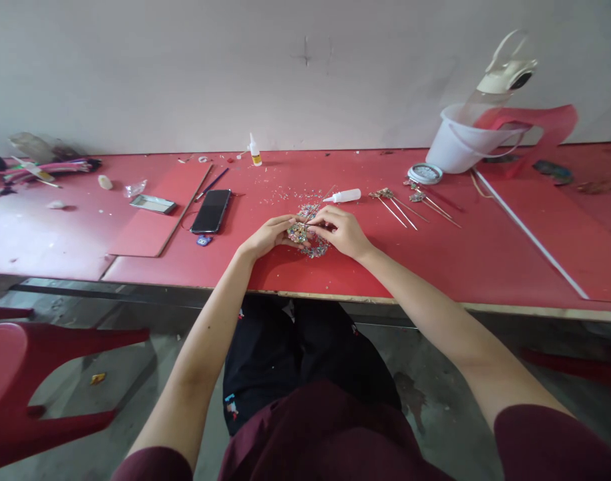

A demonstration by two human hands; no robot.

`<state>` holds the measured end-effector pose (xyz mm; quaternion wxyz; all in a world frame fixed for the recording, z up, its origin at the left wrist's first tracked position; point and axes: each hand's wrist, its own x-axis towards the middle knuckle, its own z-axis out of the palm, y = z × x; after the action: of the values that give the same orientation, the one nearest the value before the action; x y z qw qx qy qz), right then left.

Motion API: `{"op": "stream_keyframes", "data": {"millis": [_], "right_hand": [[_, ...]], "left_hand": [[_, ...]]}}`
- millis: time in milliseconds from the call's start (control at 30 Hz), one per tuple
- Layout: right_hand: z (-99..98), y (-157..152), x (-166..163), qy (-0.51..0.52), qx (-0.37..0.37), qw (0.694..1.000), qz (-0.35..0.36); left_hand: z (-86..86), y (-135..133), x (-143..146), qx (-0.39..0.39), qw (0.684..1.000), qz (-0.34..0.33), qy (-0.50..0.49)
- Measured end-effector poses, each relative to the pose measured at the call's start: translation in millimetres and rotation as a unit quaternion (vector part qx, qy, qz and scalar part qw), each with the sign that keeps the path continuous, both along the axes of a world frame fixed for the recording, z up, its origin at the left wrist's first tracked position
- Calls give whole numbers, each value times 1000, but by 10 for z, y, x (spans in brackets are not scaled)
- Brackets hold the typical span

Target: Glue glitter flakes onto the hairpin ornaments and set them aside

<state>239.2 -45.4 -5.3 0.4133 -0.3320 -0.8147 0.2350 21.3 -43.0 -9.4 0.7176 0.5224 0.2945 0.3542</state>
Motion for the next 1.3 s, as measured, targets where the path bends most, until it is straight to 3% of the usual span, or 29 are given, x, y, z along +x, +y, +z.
{"op": "stream_keyframes", "data": {"millis": [1300], "right_hand": [[3, 5, -8, 14, 33, 999, 18]], "left_hand": [[7, 5, 7, 2, 1000, 0, -8]]}}
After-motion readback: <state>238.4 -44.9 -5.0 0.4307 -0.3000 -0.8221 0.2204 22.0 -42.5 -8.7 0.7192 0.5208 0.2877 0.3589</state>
